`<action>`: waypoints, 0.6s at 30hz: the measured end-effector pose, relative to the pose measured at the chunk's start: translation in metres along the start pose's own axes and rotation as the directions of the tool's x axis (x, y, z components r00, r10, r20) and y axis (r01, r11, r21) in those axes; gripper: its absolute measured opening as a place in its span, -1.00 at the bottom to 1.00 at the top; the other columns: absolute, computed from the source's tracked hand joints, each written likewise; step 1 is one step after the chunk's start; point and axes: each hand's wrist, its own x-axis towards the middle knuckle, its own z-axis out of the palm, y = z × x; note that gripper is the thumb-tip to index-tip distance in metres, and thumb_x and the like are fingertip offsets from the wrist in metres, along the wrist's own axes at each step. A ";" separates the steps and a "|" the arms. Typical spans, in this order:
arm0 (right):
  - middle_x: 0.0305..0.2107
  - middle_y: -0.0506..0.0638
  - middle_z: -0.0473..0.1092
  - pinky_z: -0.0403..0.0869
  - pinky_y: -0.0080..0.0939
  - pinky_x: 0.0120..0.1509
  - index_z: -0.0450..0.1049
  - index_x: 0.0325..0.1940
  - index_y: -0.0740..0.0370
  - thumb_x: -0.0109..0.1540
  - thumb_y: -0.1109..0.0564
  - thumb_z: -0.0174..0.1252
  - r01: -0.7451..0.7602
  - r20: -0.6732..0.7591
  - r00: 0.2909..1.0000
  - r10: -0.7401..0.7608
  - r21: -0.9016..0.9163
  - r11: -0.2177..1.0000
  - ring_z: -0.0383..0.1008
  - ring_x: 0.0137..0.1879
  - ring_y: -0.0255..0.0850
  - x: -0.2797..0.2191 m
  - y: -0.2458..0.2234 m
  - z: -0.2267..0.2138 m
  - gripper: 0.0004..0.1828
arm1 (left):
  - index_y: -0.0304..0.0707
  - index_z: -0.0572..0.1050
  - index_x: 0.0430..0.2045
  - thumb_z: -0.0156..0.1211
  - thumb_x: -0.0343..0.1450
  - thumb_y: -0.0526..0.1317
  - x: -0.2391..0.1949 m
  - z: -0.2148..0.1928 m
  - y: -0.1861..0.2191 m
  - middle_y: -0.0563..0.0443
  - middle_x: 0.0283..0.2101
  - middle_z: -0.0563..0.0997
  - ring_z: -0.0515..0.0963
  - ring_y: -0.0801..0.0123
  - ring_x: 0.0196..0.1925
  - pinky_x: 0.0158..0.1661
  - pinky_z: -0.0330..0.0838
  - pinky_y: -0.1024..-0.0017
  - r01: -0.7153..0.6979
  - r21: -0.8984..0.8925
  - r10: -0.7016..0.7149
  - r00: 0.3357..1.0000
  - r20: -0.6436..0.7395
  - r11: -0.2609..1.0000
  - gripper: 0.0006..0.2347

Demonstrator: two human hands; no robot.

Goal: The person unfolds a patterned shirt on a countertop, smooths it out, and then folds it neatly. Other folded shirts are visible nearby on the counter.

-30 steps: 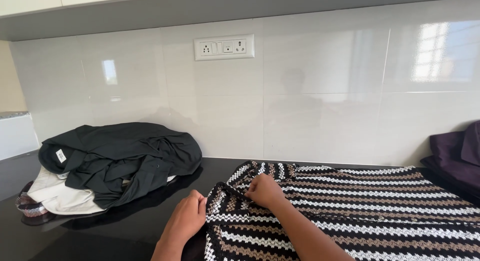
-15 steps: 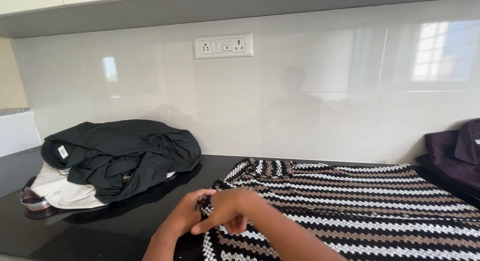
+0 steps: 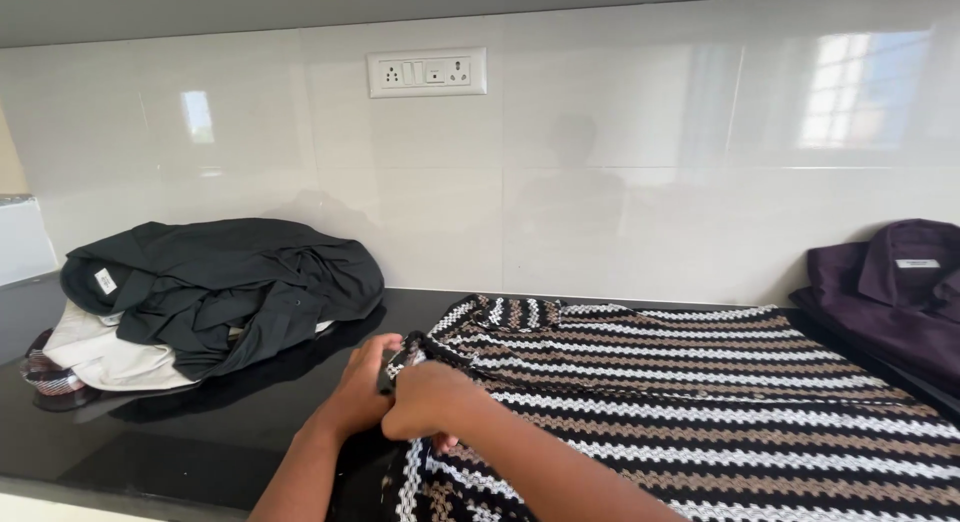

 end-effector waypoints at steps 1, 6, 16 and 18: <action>-0.52 0.28 0.54 0.60 -0.11 -0.40 0.53 -0.41 0.57 0.08 0.23 -0.03 -0.004 -0.022 1.000 0.007 0.127 0.992 0.58 -0.53 -0.06 -0.010 0.004 -0.010 -0.70 | -0.03 0.29 0.24 0.45 0.12 -0.33 -0.001 -0.001 0.007 -0.04 0.24 0.37 0.36 0.13 0.27 0.19 0.22 0.25 0.006 0.041 -0.005 1.000 -0.023 0.999 -0.27; -0.48 0.32 0.52 0.57 -0.16 -0.46 0.48 -0.48 0.64 0.08 0.25 0.12 0.090 -0.069 0.995 -0.073 0.290 0.953 0.58 -0.53 -0.07 -0.043 0.039 -0.076 -0.74 | -0.02 0.30 0.25 0.55 0.12 -0.26 0.036 0.010 0.049 -0.06 0.32 0.33 0.30 0.05 0.33 0.14 0.19 0.15 -0.008 0.065 0.008 1.000 0.002 0.998 -0.24; -0.50 0.12 0.42 0.36 0.02 -0.22 0.54 -0.38 0.44 0.03 0.29 0.08 0.212 -0.535 0.842 -0.061 0.226 0.951 0.35 -0.30 -0.10 -0.097 0.193 -0.222 -0.83 | -0.41 0.66 -0.37 0.41 0.31 -0.13 0.113 0.102 0.072 -0.02 -0.52 0.63 0.49 0.50 -0.45 -0.38 0.44 0.34 0.097 -0.268 -0.082 0.994 0.066 0.958 -0.75; -0.48 0.12 0.47 0.37 -0.03 -0.18 0.56 -0.35 0.43 0.04 0.29 0.09 0.175 -0.569 0.822 -0.020 0.219 0.960 0.39 -0.27 -0.12 -0.115 0.220 -0.246 -0.81 | -0.40 0.66 -0.36 0.38 0.35 -0.12 0.120 0.115 0.087 -0.06 -0.51 0.63 0.49 0.46 -0.44 -0.37 0.43 0.31 0.106 -0.294 -0.104 0.994 0.025 0.950 -0.75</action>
